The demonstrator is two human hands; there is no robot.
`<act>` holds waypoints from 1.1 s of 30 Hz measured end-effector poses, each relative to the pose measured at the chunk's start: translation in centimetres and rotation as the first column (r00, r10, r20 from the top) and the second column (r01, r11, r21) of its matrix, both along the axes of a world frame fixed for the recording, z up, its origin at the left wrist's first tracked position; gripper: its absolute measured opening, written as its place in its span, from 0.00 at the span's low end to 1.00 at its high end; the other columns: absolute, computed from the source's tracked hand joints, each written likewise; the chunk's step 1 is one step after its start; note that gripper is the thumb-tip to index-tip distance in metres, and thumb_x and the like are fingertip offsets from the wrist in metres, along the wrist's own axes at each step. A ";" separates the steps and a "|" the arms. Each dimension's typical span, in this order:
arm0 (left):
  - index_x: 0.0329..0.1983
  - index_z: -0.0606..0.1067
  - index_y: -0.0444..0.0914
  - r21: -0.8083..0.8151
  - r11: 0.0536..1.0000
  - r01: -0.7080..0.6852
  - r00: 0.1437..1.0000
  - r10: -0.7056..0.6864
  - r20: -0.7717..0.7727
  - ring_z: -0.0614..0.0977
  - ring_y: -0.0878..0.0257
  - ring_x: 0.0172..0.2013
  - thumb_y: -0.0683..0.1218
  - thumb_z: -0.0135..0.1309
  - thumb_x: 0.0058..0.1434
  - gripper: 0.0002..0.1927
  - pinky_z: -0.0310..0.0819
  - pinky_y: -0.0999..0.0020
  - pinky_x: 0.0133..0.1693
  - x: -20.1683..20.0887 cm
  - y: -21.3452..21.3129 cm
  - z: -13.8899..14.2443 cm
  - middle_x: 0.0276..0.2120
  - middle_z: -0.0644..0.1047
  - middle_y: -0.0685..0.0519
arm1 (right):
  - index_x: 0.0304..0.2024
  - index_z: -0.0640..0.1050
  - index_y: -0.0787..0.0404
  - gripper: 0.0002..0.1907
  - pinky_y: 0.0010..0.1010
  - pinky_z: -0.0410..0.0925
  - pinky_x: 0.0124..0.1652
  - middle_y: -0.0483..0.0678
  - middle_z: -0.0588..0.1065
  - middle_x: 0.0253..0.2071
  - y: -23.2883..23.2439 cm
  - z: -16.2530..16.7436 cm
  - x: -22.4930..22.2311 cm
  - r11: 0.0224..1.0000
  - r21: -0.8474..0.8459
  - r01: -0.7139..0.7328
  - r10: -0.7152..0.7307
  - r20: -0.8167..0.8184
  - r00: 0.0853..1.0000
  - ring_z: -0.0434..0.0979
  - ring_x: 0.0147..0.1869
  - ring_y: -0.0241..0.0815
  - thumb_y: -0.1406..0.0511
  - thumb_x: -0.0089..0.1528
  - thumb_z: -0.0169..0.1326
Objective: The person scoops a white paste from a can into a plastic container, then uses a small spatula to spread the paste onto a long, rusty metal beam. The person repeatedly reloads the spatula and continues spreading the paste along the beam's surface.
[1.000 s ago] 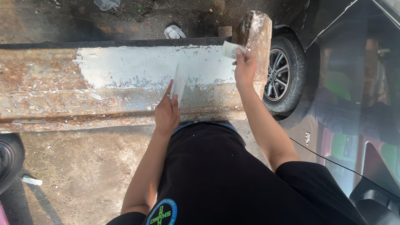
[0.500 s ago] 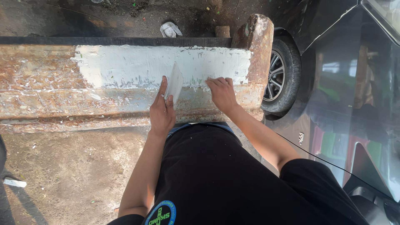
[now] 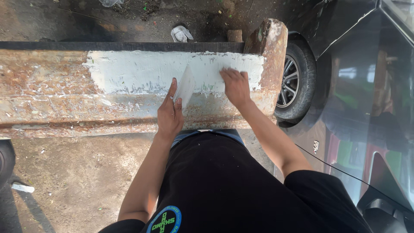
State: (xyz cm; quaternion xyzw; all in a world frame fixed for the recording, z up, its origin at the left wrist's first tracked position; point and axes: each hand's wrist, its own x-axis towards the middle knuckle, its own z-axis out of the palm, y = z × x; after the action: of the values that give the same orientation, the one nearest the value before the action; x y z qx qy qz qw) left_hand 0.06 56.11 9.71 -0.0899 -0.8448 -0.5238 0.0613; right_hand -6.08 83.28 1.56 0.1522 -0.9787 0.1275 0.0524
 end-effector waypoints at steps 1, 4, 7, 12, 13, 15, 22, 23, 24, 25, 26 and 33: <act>0.74 0.61 0.32 -0.002 1.000 0.000 1.000 0.000 0.013 0.76 0.38 0.62 0.47 0.37 0.80 0.24 0.77 0.54 0.57 -0.2 0.0 0.0 0.69 0.68 0.37 | 0.56 0.80 0.58 0.22 0.38 0.61 0.57 0.48 0.80 0.58 -0.1 0.1 1.7 1.000 -0.009 0.000 0.000 0.032 1.000 0.76 0.64 0.43 0.77 0.63 0.48; 0.75 0.60 0.32 -0.010 1.000 0.013 1.000 -0.013 -0.010 0.77 0.38 0.62 0.48 0.37 0.80 0.24 0.77 0.54 0.58 -0.9 -0.1 0.1 0.69 0.69 0.37 | 0.52 0.81 0.57 0.20 0.39 0.61 0.56 0.47 0.81 0.53 -0.2 1.4 5.6 1.000 0.005 -0.030 0.030 0.071 0.997 0.79 0.59 0.45 0.75 0.60 0.50; 0.74 0.60 0.31 -0.007 1.000 0.007 0.998 -0.008 -0.055 0.79 0.40 0.60 0.47 0.37 0.80 0.24 0.78 0.55 0.56 -1.4 -0.4 0.3 0.69 0.69 0.37 | 0.50 0.82 0.56 0.17 0.38 0.61 0.53 0.45 0.82 0.52 0.2 3.4 5.6 0.979 -0.191 0.064 -0.042 0.114 0.993 0.80 0.55 0.42 0.74 0.63 0.51; 0.72 0.62 0.28 0.012 1.000 -0.015 1.000 0.015 0.019 0.85 0.45 0.49 0.46 0.37 0.78 0.24 0.80 0.59 0.46 -1.6 -0.8 0.5 0.68 0.70 0.38 | 0.55 0.82 0.56 0.17 0.38 0.61 0.51 0.47 0.81 0.54 1.1 3.6 -1.9 0.936 -0.297 0.190 -0.194 0.018 0.981 0.80 0.55 0.42 0.73 0.65 0.52; 0.72 0.62 0.28 0.014 1.000 -0.013 1.000 0.014 -0.012 0.84 0.44 0.51 0.46 0.36 0.79 0.24 0.80 0.59 0.48 -1.5 -0.8 0.5 0.69 0.69 0.38 | 0.54 0.81 0.56 0.17 0.38 0.61 0.53 0.46 0.81 0.55 1.1 3.1 -3.2 0.960 -0.244 0.139 -0.150 -0.030 0.988 0.78 0.58 0.43 0.73 0.65 0.52; 0.73 0.61 0.27 0.014 1.000 -0.011 0.997 0.012 -0.073 0.83 0.43 0.54 0.46 0.36 0.81 0.23 0.80 0.58 0.51 -1.2 -0.9 0.4 0.69 0.69 0.38 | 0.54 0.81 0.57 0.16 0.38 0.62 0.56 0.44 0.80 0.56 0.9 1.7 -4.4 0.991 -0.132 0.036 -0.052 -0.118 0.992 0.76 0.63 0.46 0.73 0.64 0.53; 0.69 0.63 0.27 0.037 0.998 -0.060 0.996 0.057 0.075 0.86 0.48 0.45 0.50 0.35 0.78 0.26 0.80 0.60 0.44 -0.4 -0.8 0.0 0.68 0.70 0.39 | 0.58 0.80 0.57 0.24 0.38 0.62 0.56 0.43 0.78 0.62 -0.1 -0.9 6.0 0.997 0.054 -0.060 0.061 -0.028 0.998 0.72 0.67 0.44 0.74 0.59 0.53; 0.70 0.63 0.26 0.038 0.998 -0.048 0.998 0.047 0.034 0.85 0.47 0.47 0.51 0.34 0.79 0.26 0.80 0.60 0.46 -0.4 -0.7 -0.1 0.68 0.71 0.39 | 0.57 0.80 0.56 0.23 0.38 0.62 0.56 0.44 0.78 0.61 0.0 -0.7 7.8 0.998 0.038 -0.059 0.060 -0.011 0.998 0.72 0.66 0.45 0.73 0.59 0.54; 0.71 0.63 0.26 0.040 0.999 -0.036 0.999 0.036 -0.009 0.85 0.46 0.49 0.51 0.33 0.81 0.27 0.80 0.60 0.47 -0.5 -0.5 -0.1 0.68 0.71 0.39 | 0.56 0.80 0.56 0.22 0.39 0.61 0.55 0.44 0.79 0.60 0.1 -0.3 9.2 0.998 0.023 -0.058 0.058 0.004 0.998 0.73 0.65 0.45 0.72 0.58 0.55; 0.72 0.63 0.26 0.045 0.999 -0.024 0.999 0.026 -0.037 0.85 0.47 0.49 0.52 0.33 0.82 0.27 0.80 0.60 0.48 -0.7 -0.4 -0.1 0.68 0.71 0.39 | 0.55 0.80 0.56 0.21 0.40 0.61 0.55 0.44 0.79 0.59 0.4 0.0 9.9 0.998 0.008 -0.059 0.059 0.017 0.998 0.73 0.64 0.45 0.71 0.58 0.56; 0.72 0.62 0.27 0.048 0.999 -0.017 0.998 0.020 -0.064 0.85 0.47 0.49 0.52 0.33 0.83 0.27 0.80 0.60 0.48 -0.8 -0.4 0.0 0.69 0.71 0.39 | 0.54 0.81 0.54 0.20 0.39 0.61 0.55 0.42 0.80 0.58 0.7 0.4 10.1 1.000 -0.016 -0.026 0.026 0.002 1.000 0.73 0.64 0.44 0.71 0.60 0.56; 0.72 0.63 0.28 0.140 0.987 -0.084 0.996 0.078 0.045 0.79 0.65 0.31 0.55 0.31 0.80 0.29 0.74 0.67 0.34 -1.3 -0.3 0.6 0.63 0.75 0.38 | 0.57 0.80 0.56 0.18 0.38 0.62 0.55 0.43 0.80 0.59 1.8 1.5 0.6 0.992 -0.092 0.086 -0.102 -0.185 0.977 0.73 0.64 0.44 0.72 0.65 0.56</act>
State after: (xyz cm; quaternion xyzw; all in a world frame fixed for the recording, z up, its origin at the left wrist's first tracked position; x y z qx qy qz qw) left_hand -1.26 55.85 10.33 -0.0403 -0.8093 -0.5815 0.0721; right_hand -5.48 85.13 3.05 0.1147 -0.9692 0.1505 0.1576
